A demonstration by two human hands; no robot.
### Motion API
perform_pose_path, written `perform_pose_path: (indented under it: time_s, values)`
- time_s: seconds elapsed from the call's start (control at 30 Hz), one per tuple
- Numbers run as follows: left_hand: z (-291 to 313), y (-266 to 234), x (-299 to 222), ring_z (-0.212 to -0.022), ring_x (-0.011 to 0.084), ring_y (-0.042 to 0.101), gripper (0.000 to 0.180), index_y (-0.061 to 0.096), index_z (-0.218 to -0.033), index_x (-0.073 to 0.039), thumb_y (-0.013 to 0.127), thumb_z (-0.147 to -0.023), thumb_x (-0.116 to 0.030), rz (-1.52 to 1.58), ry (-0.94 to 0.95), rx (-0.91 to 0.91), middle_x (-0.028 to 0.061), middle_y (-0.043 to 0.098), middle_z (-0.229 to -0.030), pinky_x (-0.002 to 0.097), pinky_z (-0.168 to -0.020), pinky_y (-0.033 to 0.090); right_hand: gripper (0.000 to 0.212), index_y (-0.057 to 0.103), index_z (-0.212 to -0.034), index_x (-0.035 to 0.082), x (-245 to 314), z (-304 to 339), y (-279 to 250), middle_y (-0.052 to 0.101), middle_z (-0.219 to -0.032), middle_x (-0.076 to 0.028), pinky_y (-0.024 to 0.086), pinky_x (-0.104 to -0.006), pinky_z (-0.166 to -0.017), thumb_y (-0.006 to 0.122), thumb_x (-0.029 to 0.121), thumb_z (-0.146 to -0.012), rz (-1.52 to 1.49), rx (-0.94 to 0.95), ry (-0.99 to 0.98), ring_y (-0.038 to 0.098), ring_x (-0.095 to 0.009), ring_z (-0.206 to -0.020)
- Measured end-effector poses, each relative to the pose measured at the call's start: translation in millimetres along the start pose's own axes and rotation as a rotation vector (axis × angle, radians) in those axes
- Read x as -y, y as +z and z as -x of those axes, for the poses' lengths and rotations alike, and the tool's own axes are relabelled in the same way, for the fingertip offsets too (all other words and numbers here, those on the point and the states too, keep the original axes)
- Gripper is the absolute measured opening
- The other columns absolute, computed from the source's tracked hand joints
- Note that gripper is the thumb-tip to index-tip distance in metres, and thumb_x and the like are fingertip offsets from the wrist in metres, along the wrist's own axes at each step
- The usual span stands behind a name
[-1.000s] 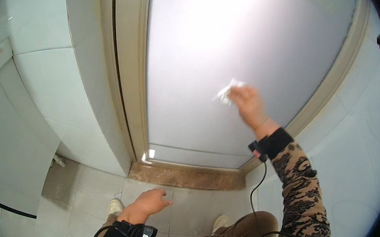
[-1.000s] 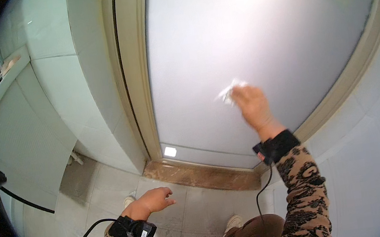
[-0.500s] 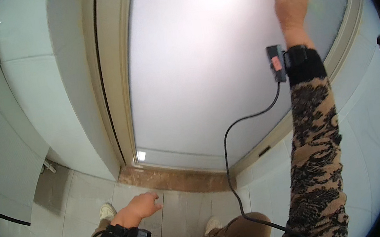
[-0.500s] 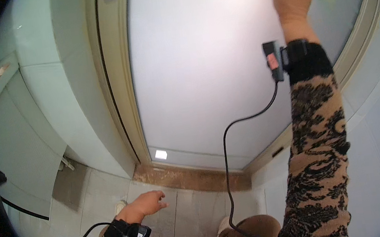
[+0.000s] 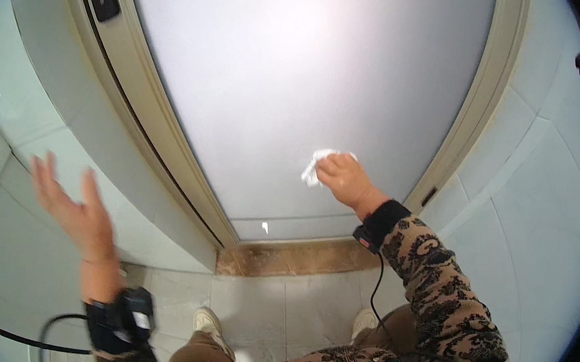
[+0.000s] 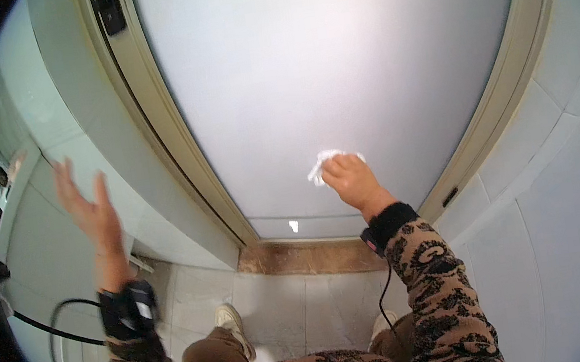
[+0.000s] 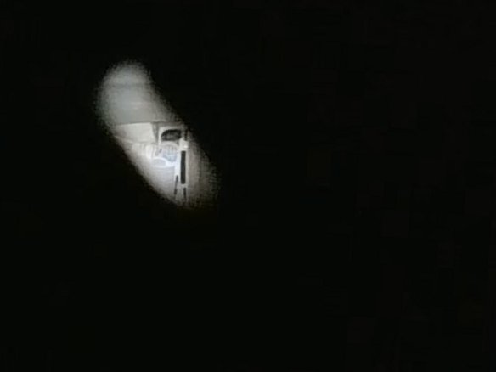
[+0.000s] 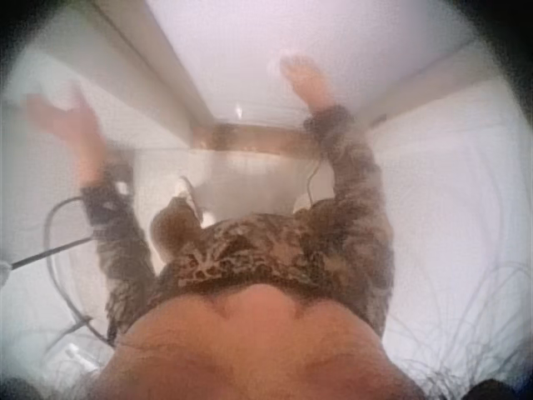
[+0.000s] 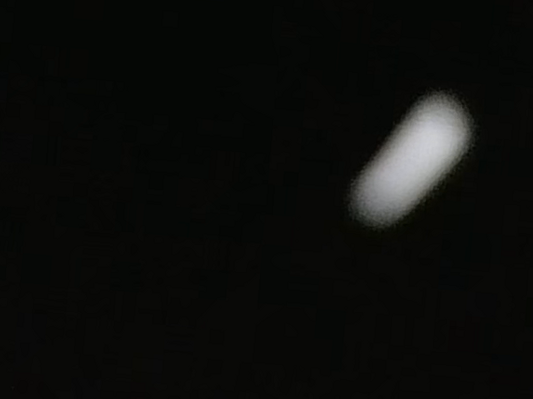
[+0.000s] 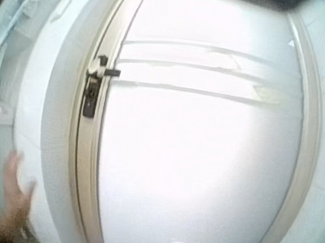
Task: The person wipes a frosted glass door with a white cloth, then moves to wipe the side of a bathroom vanity cabinet. The person uses a white cloth to clean the door and cabinet surfaces.
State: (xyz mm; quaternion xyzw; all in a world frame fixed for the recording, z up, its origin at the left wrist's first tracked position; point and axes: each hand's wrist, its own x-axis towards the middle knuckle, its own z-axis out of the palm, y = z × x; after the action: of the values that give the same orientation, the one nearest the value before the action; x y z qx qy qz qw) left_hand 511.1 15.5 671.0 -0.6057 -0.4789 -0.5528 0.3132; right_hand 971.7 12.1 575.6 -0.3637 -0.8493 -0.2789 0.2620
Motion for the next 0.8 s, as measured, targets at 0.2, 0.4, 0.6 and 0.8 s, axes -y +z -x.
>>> perform_pose_path:
  time_s: [0.2,0.4,0.6,0.8]
  values:
    - [-148,38,116,-0.141,0.0348,0.030,0.072,0.037,-0.143,0.002,0.061,-0.091,-0.041,0.040,-0.098,-0.219,0.0225,0.035,-0.150,0.0398,-0.115,0.025,0.016,0.061,-0.091,0.005,-22,-81,-36,0.060,-0.094,-0.009,0.049,-0.0397,-0.077,0.061,0.003,-0.075,0.240,-0.081,-0.150,0.060,-0.027,-0.085]
    - [-80,120,161,-0.140,0.0389,0.028,0.077,0.030,-0.145,0.003,0.060,-0.091,-0.043,-0.210,-0.102,-0.118,0.0236,0.032,-0.151,0.0411,-0.113,0.029,0.018,0.065,-0.086,0.010,-81,-189,-126,0.064,-0.094,-0.010,0.047,-0.0413,-0.080,0.055,-0.002,-0.076,0.598,-0.550,-0.078,0.058,-0.033,-0.091]
    - [-76,134,140,-0.141,0.0349,0.030,0.074,0.030,-0.147,-0.004,0.063,-0.091,-0.039,-0.184,-0.002,-0.367,0.0201,0.033,-0.152,0.0451,-0.111,0.031,0.025,0.064,-0.089,0.009,-97,-181,-143,0.063,-0.092,-0.009,0.044,-0.0411,-0.085,0.053,-0.006,-0.072,0.708,-0.856,0.160,0.056,-0.033,-0.089]
    - [-91,122,133,-0.140,0.0355,0.032,0.071,0.032,-0.146,-0.002,0.061,-0.092,-0.038,-0.167,-0.007,-0.354,0.0213,0.036,-0.149,0.0436,-0.112,0.029,0.026,0.062,-0.096,0.008,-43,-106,-30,0.063,-0.101,-0.009,0.043,-0.0424,-0.084,0.058,-0.007,-0.076,0.426,-0.737,0.153,0.056,-0.030,-0.092]
